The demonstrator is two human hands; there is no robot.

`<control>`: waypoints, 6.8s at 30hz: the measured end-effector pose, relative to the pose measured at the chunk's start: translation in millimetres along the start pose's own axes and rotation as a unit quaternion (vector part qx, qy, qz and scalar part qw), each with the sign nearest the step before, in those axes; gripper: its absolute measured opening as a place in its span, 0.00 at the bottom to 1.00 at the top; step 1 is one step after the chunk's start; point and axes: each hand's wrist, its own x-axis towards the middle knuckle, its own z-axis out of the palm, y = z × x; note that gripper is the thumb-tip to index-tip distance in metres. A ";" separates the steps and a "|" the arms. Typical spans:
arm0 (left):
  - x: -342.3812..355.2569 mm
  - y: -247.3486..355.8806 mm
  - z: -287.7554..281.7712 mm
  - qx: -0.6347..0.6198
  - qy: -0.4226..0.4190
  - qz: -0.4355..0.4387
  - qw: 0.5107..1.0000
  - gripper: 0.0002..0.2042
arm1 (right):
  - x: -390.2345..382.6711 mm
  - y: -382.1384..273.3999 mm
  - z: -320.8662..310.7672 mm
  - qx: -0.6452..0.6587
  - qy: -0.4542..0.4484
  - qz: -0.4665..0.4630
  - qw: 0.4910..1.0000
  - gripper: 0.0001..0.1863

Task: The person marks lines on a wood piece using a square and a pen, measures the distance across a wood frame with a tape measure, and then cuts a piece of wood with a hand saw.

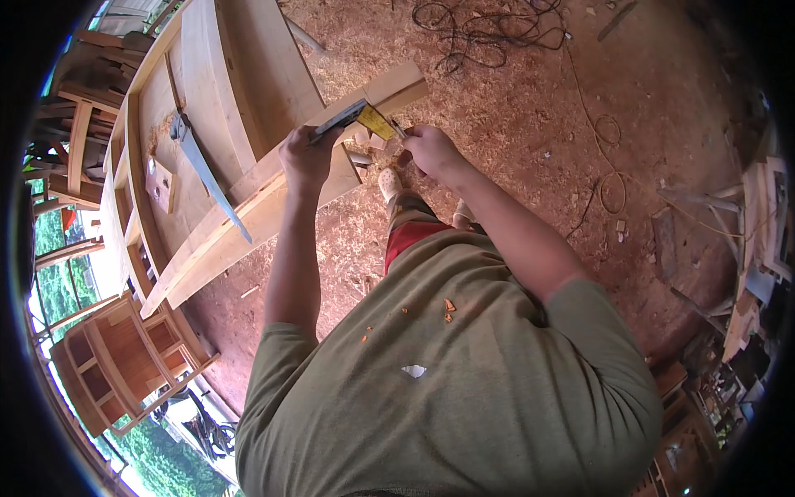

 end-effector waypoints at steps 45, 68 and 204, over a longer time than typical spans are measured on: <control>-3.3 1.7 3.6 0.054 0.012 -0.020 0.998 0.15 | -30.4 -31.1 -2.7 0.060 -0.032 -0.125 0.990 0.15; -3.3 2.2 7.3 0.047 0.031 0.005 0.998 0.13 | 16.4 -3.5 7.4 -0.029 -0.006 -0.016 0.999 0.14; 664.0 -224.2 158.8 -0.222 0.274 -0.357 0.865 0.11 | 640.4 -587.9 -260.5 0.161 -0.129 -0.163 0.965 0.25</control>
